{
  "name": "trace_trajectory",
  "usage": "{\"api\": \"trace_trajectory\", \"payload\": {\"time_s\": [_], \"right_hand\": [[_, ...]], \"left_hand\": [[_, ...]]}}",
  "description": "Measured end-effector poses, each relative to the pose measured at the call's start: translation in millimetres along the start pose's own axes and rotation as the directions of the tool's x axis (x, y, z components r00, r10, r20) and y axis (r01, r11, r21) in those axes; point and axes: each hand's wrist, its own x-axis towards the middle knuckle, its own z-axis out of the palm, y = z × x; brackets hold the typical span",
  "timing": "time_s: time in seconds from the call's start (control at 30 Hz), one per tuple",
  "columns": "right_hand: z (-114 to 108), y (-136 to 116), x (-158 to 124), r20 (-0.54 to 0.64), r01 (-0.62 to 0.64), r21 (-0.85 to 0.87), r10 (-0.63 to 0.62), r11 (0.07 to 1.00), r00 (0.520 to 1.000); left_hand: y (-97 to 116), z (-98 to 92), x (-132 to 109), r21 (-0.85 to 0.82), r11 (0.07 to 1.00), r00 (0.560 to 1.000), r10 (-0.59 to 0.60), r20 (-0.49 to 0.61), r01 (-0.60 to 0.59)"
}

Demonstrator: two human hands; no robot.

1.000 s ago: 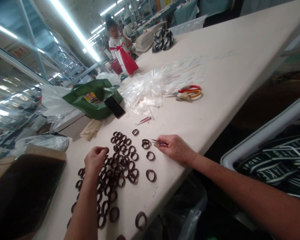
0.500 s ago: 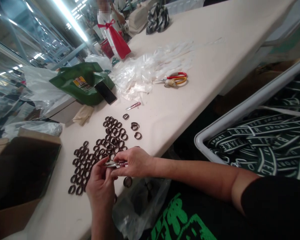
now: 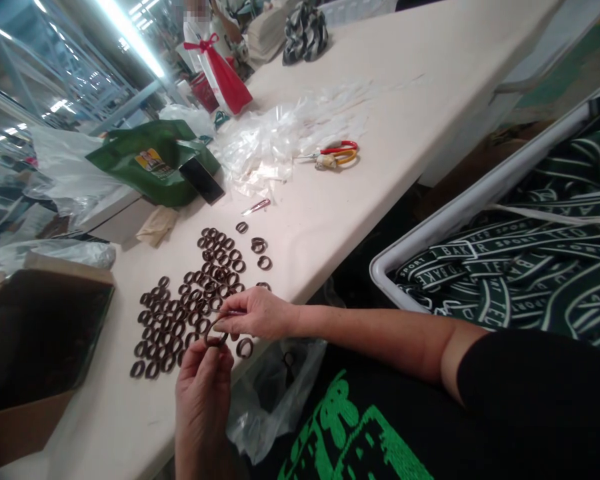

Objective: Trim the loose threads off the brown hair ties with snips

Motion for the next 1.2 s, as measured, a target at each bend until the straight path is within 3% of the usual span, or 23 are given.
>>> {"api": "trace_trajectory", "payload": {"time_s": [0.17, 0.37, 0.47, 0.6, 0.8, 1.07, 1.2], "right_hand": [[-2, 1, -1, 0.021, 0.017, -0.065, -0.015, 0.998, 1.000], [-18, -5, -8, -0.003, 0.140, -0.380, -0.152, 0.914, 0.988], [-24, -5, -13, 0.051, 0.244, -0.584, -0.265, 0.774, 0.963], [-24, 0, -19, 0.108, 0.280, -0.790, -0.325, 0.546, 0.940], [-20, 3, -20, 0.161, 0.293, -0.860, -0.323, 0.418, 0.932], [-21, 3, -14, 0.255, 0.291, -0.951, -0.272, 0.103, 0.928], [-20, -2, -13, 0.302, 0.318, -0.947, -0.194, 0.054, 0.933]], "left_hand": [[-2, 3.6, -3, -0.057, 0.997, 0.997, -0.055, -0.056, 0.051], [-4, 2.8, -5, -0.039, 0.999, 0.992, 0.010, -0.125, -0.015], [-7, 0.7, -4, -0.017, 0.999, 0.985, 0.042, -0.168, -0.045], [-12, -2.8, -2, 0.032, 0.996, 0.981, 0.085, -0.172, -0.080], [-19, -9.6, -1, 0.183, 0.977, 0.979, 0.138, -0.149, -0.110], [-18, -10.3, -2, 0.322, 0.938, 0.982, 0.166, -0.088, -0.130], [-15, -7.7, -3, 0.336, 0.933, 0.987, 0.152, -0.049, -0.127]]}}
